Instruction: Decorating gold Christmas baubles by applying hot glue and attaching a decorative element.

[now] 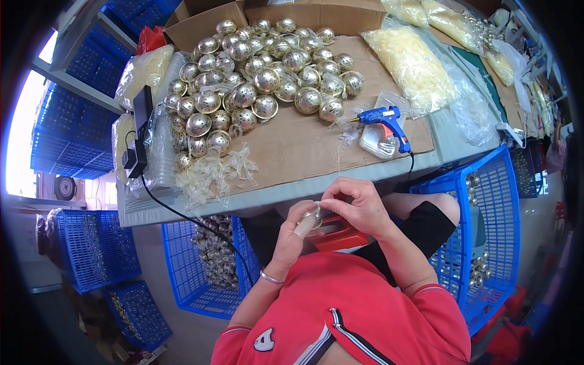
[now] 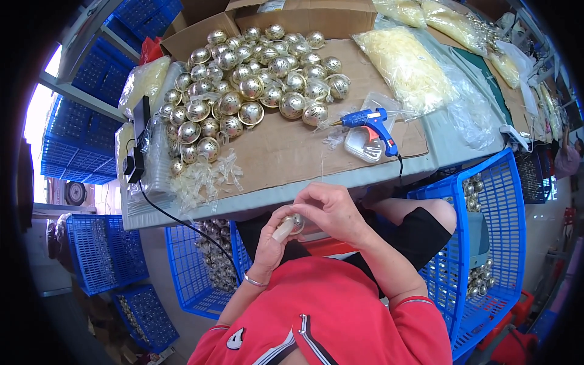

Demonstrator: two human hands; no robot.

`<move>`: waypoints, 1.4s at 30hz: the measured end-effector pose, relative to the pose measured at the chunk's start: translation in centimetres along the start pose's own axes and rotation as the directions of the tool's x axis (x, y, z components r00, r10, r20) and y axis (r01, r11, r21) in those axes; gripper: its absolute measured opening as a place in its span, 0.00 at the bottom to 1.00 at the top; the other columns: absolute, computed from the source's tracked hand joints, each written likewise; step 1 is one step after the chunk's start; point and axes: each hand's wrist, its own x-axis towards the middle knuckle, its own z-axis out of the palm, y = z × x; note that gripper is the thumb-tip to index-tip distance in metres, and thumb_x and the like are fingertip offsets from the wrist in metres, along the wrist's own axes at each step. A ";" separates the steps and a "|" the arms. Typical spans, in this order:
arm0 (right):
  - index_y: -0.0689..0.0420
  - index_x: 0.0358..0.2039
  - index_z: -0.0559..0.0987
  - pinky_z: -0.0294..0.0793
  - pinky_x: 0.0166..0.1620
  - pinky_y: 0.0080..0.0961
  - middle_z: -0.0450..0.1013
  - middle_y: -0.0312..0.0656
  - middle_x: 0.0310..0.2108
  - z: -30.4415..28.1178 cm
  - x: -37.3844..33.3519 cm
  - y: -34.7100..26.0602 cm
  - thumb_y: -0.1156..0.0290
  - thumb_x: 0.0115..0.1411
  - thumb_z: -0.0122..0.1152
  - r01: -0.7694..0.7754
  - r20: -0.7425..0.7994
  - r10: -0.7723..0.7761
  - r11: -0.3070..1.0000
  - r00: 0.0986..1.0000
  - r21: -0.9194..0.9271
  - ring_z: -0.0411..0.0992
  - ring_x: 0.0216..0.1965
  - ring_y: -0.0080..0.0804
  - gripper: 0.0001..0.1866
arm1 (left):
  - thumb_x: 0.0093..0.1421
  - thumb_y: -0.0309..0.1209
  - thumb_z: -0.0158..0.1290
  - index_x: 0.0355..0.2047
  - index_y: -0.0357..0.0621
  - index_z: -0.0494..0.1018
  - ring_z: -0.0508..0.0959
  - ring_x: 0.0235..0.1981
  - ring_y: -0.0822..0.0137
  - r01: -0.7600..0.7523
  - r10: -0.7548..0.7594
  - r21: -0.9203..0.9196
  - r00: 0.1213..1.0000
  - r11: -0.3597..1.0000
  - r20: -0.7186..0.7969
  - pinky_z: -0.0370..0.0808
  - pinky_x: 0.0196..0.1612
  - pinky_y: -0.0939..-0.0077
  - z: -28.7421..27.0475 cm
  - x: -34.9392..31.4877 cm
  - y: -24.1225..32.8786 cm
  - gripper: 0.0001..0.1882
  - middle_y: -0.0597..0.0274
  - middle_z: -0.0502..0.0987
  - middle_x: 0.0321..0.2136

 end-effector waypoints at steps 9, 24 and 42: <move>0.63 0.27 0.77 0.71 0.29 0.22 0.72 0.41 0.24 1.7 -1.7 2.4 0.81 0.49 0.63 0.226 -0.133 -0.259 0.948 0.957 -0.223 0.71 0.25 0.31 0.04 | 0.60 0.24 0.44 0.67 0.58 0.37 0.73 0.43 0.66 -0.075 0.070 -0.119 0.996 0.990 -0.049 0.76 0.43 0.70 2.6 0.0 2.6 0.40 0.56 0.62 0.52; 0.62 0.29 0.77 0.72 0.32 0.28 0.71 0.44 0.27 0.5 -2.0 3.6 0.82 0.48 0.62 0.365 -0.185 -0.455 0.852 0.871 -0.374 0.72 0.28 0.38 0.06 | 0.58 0.24 0.51 0.66 0.60 0.43 0.75 0.31 0.72 -0.246 0.224 -0.087 0.953 0.965 -0.204 0.72 0.24 0.85 3.1 1.9 1.5 0.40 0.59 0.71 0.40; 0.63 0.40 0.71 0.70 0.26 0.25 0.73 0.42 0.22 -9.3 -0.7 4.5 0.73 0.54 0.58 -0.176 -0.667 -0.026 0.956 0.745 -0.234 0.73 0.23 0.30 0.13 | 0.60 0.50 0.50 0.67 0.58 0.39 0.74 0.25 0.74 -0.420 0.393 -0.049 0.880 0.906 -0.266 0.66 0.17 0.88 -1.2 1.2 3.4 0.43 0.60 0.71 0.38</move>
